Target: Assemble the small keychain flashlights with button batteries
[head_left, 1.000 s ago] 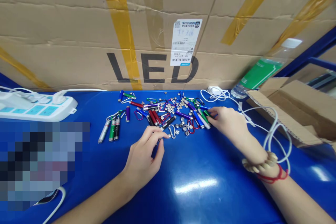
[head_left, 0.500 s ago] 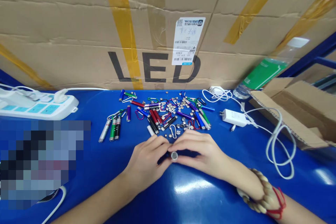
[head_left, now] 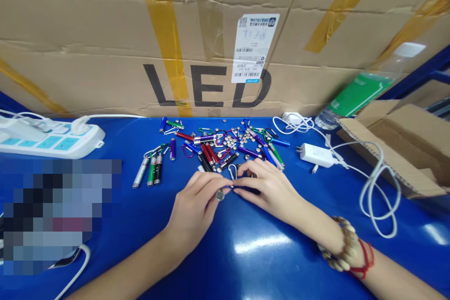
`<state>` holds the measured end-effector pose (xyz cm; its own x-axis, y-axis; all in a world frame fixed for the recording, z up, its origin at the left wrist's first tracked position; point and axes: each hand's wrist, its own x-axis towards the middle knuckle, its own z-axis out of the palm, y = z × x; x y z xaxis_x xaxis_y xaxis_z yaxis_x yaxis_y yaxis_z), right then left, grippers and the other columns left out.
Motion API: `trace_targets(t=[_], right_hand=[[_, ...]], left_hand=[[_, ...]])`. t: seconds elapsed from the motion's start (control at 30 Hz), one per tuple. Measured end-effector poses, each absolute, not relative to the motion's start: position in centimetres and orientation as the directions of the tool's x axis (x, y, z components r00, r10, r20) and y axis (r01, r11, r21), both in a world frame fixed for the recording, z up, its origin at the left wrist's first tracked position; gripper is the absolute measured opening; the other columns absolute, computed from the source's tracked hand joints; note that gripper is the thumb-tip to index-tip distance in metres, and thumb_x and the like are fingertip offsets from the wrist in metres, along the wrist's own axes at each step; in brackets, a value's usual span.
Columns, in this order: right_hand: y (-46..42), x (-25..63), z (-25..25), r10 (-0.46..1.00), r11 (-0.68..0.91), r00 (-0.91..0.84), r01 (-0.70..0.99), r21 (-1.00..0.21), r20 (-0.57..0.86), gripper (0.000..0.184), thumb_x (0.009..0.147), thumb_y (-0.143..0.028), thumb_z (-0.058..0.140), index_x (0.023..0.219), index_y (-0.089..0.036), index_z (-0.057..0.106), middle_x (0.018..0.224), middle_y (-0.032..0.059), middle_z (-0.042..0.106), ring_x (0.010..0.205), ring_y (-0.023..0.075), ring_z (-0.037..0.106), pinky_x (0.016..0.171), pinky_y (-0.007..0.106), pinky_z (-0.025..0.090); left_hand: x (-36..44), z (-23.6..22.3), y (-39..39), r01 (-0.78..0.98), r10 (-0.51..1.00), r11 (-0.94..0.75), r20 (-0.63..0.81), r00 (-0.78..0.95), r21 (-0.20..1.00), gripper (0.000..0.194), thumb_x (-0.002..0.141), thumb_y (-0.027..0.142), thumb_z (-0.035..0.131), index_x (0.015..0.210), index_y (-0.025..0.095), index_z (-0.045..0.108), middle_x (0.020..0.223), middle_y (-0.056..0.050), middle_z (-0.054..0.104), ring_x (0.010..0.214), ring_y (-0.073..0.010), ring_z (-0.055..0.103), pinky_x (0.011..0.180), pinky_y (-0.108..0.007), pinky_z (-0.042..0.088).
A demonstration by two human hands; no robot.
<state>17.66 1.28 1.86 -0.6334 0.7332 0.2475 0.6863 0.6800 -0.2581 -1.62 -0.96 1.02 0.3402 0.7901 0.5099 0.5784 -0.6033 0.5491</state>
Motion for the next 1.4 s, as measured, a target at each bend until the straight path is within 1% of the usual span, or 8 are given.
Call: trace_targets(t=[0.33,0.57,0.67,0.77,0.87,0.97,1.23,1.4], right_hand=[[1.4,17.6,1.9,0.754,0.657,-0.612,0.688,-0.309,0.239,0.016,0.083,-0.031,0.054,0.087,-0.021,0.066,0.091,0.0043,0.059,0.084,0.0177,0.051,0.072,0.03,0.04],[1.5,17.7,1.8,0.767,0.638,-0.598,0.671,-0.378,0.233,0.011,0.081,-0.029,0.057,0.082,-0.022,0.065,0.092,0.0028,0.06,0.086,0.0173,0.053,0.074,0.03,0.042],[1.3,17.6,1.7,0.755,0.656,-0.586,0.665,-0.356,0.294,0.012,0.082,-0.026,0.055,0.082,-0.022,0.066,0.09,0.0029,0.062,0.083,0.0171,0.055,0.07,0.03,0.043],[0.9,17.5,2.0,0.746,0.664,-0.492,0.603,-0.442,0.449,0.01,0.081,-0.022,0.057,0.083,-0.019,0.067,0.087,0.0036,0.062,0.08,0.0156,0.057,0.071,0.029,0.046],[0.3,17.0,2.5,0.749,0.661,-0.372,0.471,-0.584,0.548,0.008,0.076,-0.019,0.063,0.083,-0.019,0.067,0.083,0.0031,0.061,0.076,0.0132,0.058,0.07,0.026,0.049],[-0.3,16.6,3.0,0.753,0.658,-0.363,0.38,-0.65,0.549,0.01,0.073,-0.015,0.066,0.082,-0.019,0.068,0.08,0.0025,0.06,0.073,0.0121,0.059,0.066,0.024,0.05],[-0.4,16.4,3.0,0.753,0.649,-0.403,0.324,-0.688,0.52,0.003,0.074,-0.019,0.065,0.075,-0.019,0.067,0.079,0.0024,0.059,0.071,0.0123,0.059,0.063,0.025,0.052],[-0.3,16.6,2.9,0.725,0.663,-0.493,0.31,-0.681,0.481,0.004,0.075,-0.016,0.063,0.078,-0.018,0.066,0.086,0.0039,0.057,0.079,0.0125,0.057,0.071,0.026,0.05]], left_hand=[[-1.5,1.0,-1.2,0.568,0.796,-0.604,0.463,0.39,0.559,0.017,0.087,0.026,0.048,0.101,0.022,0.057,0.083,0.0,0.064,0.078,-0.0132,0.055,0.067,-0.021,0.047],[-1.5,1.8,-1.8,0.617,0.831,-0.556,0.36,0.424,0.557,0.021,0.089,0.025,0.037,0.081,0.018,0.056,0.067,0.0,0.057,0.06,-0.0115,0.055,0.055,-0.02,0.043],[-1.5,1.7,-1.9,0.643,0.824,-0.566,0.339,0.454,0.515,0.023,0.089,0.028,0.036,0.076,0.018,0.052,0.065,0.0,0.053,0.057,-0.0117,0.053,0.053,-0.021,0.041],[-1.3,1.6,-1.9,0.667,0.838,-0.545,0.304,0.453,0.508,0.018,0.088,0.027,0.037,0.079,0.018,0.05,0.065,0.001,0.051,0.055,-0.0113,0.051,0.051,-0.021,0.038],[-1.3,1.6,-1.9,0.66,0.839,-0.534,0.233,0.492,0.527,0.013,0.088,0.023,0.035,0.082,0.019,0.047,0.069,0.001,0.051,0.056,-0.0118,0.051,0.051,-0.022,0.038],[-1.5,1.6,-1.8,0.643,0.797,-0.587,0.213,0.565,0.492,0.015,0.089,0.022,0.032,0.083,0.019,0.045,0.071,0.0,0.052,0.061,-0.0142,0.052,0.053,-0.024,0.039],[-1.6,1.5,-1.7,0.642,0.774,-0.612,0.183,0.606,0.462,0.018,0.091,0.022,0.026,0.089,0.018,0.044,0.078,-0.003,0.057,0.073,-0.0186,0.055,0.06,-0.028,0.042],[-1.6,1.4,-1.8,0.623,0.759,-0.63,0.199,0.62,0.464,0.016,0.09,0.021,0.028,0.091,0.018,0.044,0.078,-0.003,0.058,0.076,-0.0192,0.055,0.061,-0.029,0.043]])
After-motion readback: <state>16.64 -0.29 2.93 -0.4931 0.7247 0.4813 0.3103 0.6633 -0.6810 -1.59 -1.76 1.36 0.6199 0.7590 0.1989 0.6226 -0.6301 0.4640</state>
